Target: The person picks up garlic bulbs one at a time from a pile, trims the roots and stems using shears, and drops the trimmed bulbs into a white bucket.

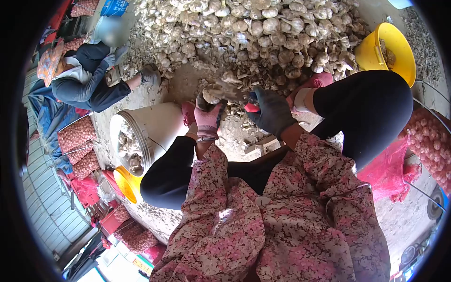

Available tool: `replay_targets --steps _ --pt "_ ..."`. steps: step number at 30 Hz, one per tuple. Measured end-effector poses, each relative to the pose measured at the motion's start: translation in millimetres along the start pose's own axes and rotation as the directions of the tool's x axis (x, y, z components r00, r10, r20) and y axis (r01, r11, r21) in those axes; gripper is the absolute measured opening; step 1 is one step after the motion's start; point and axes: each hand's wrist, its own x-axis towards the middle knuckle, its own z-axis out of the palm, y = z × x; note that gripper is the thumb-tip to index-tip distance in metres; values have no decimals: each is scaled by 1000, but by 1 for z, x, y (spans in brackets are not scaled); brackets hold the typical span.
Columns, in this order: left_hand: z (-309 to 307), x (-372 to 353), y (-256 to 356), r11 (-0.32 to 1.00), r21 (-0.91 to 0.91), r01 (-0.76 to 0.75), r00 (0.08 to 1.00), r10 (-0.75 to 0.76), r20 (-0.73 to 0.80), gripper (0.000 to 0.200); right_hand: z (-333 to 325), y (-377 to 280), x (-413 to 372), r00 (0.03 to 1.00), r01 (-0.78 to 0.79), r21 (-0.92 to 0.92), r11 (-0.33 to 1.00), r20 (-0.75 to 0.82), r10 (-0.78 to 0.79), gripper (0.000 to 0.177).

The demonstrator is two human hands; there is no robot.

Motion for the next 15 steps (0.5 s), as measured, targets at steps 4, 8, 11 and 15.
replay_targets --steps 4,8,11,15 --pt "14 -2 6 980 198 -10 1000 9 6 73 -2 -4 6 976 -60 -263 963 188 113 77" --pt "12 4 5 950 311 31 997 -50 55 70 -1 2 13 963 -37 -332 943 240 122 78" --pt "15 3 23 548 836 -33 990 -97 103 69 1 7 17 934 -30 -349 937 323 151 77" --pt "23 -7 32 558 829 -44 972 -166 164 67 11 19 10 937 -56 -267 962 319 144 51"
